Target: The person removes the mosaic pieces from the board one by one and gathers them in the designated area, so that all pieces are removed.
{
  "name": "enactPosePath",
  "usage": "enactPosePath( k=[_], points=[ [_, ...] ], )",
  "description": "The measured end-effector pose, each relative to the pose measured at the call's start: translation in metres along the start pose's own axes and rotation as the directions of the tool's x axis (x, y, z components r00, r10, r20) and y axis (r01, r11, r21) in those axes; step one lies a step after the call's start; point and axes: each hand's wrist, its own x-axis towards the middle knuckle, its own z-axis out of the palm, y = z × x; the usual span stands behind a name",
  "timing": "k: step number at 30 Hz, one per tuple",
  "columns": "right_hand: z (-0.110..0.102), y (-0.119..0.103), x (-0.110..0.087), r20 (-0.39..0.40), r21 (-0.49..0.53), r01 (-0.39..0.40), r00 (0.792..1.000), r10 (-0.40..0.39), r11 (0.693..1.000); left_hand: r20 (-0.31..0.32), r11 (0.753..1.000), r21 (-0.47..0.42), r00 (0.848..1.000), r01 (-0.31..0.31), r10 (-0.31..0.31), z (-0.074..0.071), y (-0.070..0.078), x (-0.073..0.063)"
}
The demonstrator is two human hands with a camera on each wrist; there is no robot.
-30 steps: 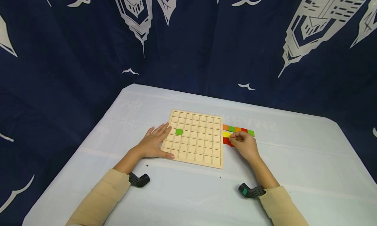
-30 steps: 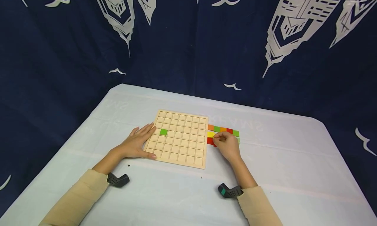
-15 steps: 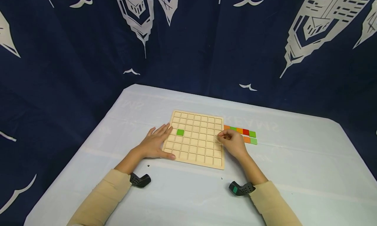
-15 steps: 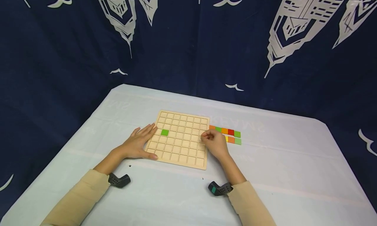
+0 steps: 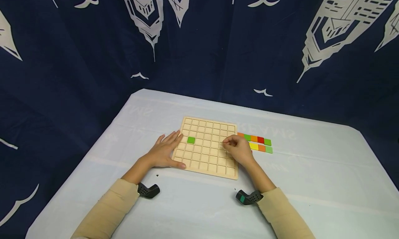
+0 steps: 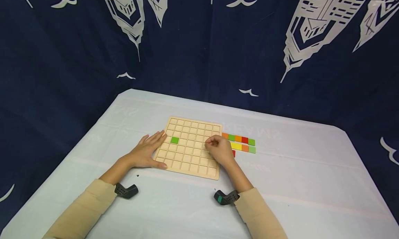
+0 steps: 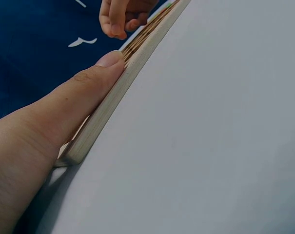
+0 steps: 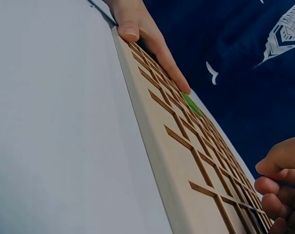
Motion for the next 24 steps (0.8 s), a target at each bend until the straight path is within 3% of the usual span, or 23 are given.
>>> enactPosePath(
  k=[15,24],
  points=[
    [0.021,-0.012,0.009,0.036,0.043,0.063,0.997,-0.064,0.997,0.000,1.000,0.009,1.000,-0.012,0.012,-0.001,-0.001,0.001],
    [0.039,-0.025,0.019,0.098,0.039,0.097,0.990,-0.100,0.995,-0.009,1.000,0.006,1.000,-0.010,0.010,0.000,-0.001,0.000]
  ],
)
